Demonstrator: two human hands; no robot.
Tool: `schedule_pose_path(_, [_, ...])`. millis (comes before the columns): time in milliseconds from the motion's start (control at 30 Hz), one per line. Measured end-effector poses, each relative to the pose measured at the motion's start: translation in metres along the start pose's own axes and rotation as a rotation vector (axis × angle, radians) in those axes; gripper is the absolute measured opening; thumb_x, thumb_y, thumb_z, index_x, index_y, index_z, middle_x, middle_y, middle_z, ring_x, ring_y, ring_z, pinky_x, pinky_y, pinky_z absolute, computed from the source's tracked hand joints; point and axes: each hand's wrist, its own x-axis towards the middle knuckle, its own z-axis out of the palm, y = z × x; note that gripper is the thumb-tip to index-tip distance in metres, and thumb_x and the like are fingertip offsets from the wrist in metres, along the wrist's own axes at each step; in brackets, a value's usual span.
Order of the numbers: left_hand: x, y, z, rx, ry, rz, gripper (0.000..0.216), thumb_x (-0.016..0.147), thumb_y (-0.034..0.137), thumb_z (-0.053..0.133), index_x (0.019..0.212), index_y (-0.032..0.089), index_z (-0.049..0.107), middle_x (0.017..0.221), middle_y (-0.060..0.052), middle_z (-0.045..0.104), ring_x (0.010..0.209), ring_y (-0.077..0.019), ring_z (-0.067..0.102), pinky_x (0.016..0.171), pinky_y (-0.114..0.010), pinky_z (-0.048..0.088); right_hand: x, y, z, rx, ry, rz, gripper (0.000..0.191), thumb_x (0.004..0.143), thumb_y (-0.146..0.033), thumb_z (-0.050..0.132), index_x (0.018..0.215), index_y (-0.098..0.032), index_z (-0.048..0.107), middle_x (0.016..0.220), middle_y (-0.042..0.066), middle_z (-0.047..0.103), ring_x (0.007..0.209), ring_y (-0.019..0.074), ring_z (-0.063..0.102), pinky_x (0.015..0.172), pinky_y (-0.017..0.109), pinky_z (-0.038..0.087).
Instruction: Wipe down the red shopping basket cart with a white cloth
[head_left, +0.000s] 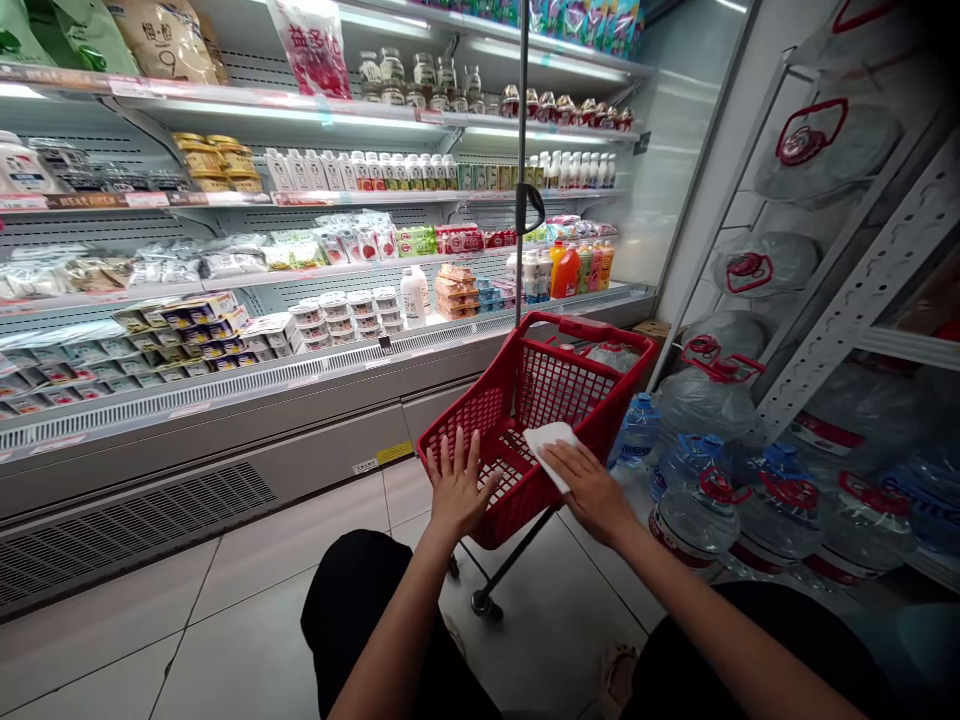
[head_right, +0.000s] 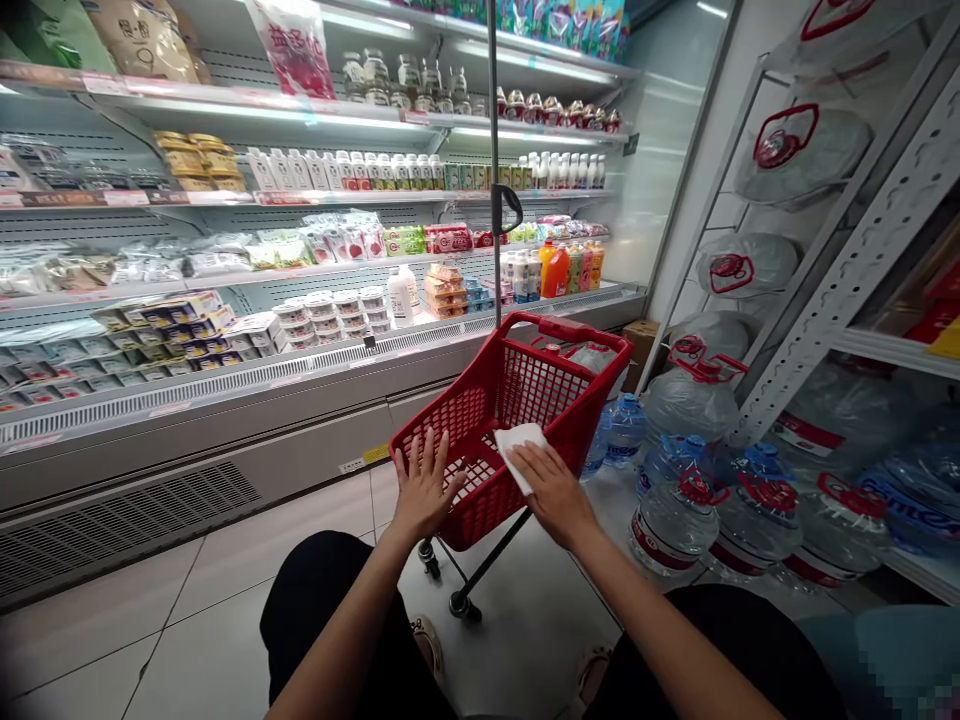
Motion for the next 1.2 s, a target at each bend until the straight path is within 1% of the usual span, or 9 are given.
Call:
schedule_pose_path(133, [-0.001,0.018,-0.002,0.018,0.098,0.022,0.088,0.103,0.066,0.037,0.169,0.020,0.002,0.175,-0.012,0.010,0.162,-0.0325,0.009,0.130,-0.058,0.011,0.004,-0.058,0.005,0.048,0.004,-0.066,0.082,0.091,-0.009,0.044,0.168,-0.021,0.017,0.168,0.005,0.038,0.156,0.0215,0.030,0.128,0.046,0.028])
schedule_pose_path(233, [-0.007,0.035,-0.007,0.023,0.140,0.113,0.088,0.103,0.066,0.036,0.169,0.019,0.000,0.175,-0.009,0.012,0.162,-0.0286,0.011,0.132,-0.051,0.014,0.010,-0.069,0.004,0.069,-0.025,-0.120,0.089,0.086,-0.007,0.046,0.168,-0.020,0.014,0.168,0.003,0.038,0.156,0.0200,0.030,0.129,0.046,0.025])
schedule_pose_path(333, [-0.010,0.032,-0.012,0.031,0.156,0.163,0.086,0.104,0.064,0.035,0.168,0.020,-0.002,0.174,-0.007,0.019,0.161,-0.0251,0.015,0.132,-0.047,0.014,0.012,-0.040,-0.002,0.022,-0.027,-0.130,0.085,0.090,-0.008,0.044,0.168,-0.024,0.015,0.165,0.002,0.042,0.153,0.0184,0.037,0.130,0.045,0.021])
schedule_pose_path(433, [-0.007,0.013,-0.018,0.039,0.149,0.199,0.081,0.106,0.061,0.032,0.168,0.023,-0.004,0.173,-0.004,0.023,0.160,-0.0213,0.020,0.133,-0.044,0.009,0.007,0.009,-0.013,-0.079,0.015,-0.026,0.079,0.095,-0.010,0.040,0.168,-0.025,0.014,0.162,0.003,0.047,0.150,0.0192,0.042,0.129,0.046,0.022])
schedule_pose_path(533, [-0.002,-0.001,-0.019,0.047,0.183,0.136,0.080,0.107,0.061,0.031,0.167,0.025,-0.008,0.173,-0.004,0.022,0.160,-0.0220,0.021,0.133,-0.049,0.000,-0.001,0.042,-0.023,-0.153,0.053,0.076,0.076,0.097,-0.013,0.040,0.168,-0.023,0.016,0.164,0.005,0.045,0.152,0.0220,0.040,0.129,0.049,0.024])
schedule_pose_path(667, [0.002,0.016,-0.013,0.037,0.258,0.010,0.090,0.104,0.065,0.037,0.167,0.021,-0.009,0.175,-0.011,0.011,0.162,-0.0292,0.013,0.131,-0.057,-0.001,-0.002,0.027,-0.020,-0.149,0.077,0.131,0.072,0.095,-0.014,0.043,0.165,-0.019,0.029,0.164,0.007,0.045,0.154,0.0252,0.035,0.128,0.050,0.025])
schedule_pose_path(867, [-0.005,0.065,0.001,-0.058,0.138,0.234,0.094,0.102,0.066,0.043,0.168,0.016,-0.001,0.175,-0.013,0.010,0.162,-0.0284,0.013,0.131,-0.049,0.020,0.020,-0.020,-0.008,-0.038,0.038,0.068,0.056,0.093,-0.018,0.052,0.149,-0.018,0.054,0.150,0.009,0.059,0.143,0.0269,0.047,0.129,0.048,0.025])
schedule_pose_path(1033, [-0.010,0.054,-0.003,-0.043,0.086,0.287,0.091,0.101,0.068,0.044,0.169,0.022,0.005,0.175,-0.010,0.014,0.160,-0.0272,0.021,0.130,-0.047,0.023,0.019,0.011,-0.022,-0.101,0.026,0.041,0.056,0.094,-0.009,0.045,0.148,-0.021,0.056,0.136,0.009,0.069,0.133,0.0256,0.057,0.128,0.048,0.027])
schedule_pose_path(1200, [-0.009,0.036,-0.010,-0.035,0.080,0.243,0.087,0.101,0.067,0.045,0.169,0.027,0.008,0.176,-0.007,0.013,0.159,-0.0284,0.025,0.129,-0.047,0.025,-0.022,0.060,-0.066,-0.216,0.106,0.074,0.070,0.100,-0.008,0.035,0.166,-0.029,0.025,0.161,0.003,0.050,0.152,0.0237,0.040,0.128,0.052,0.025])
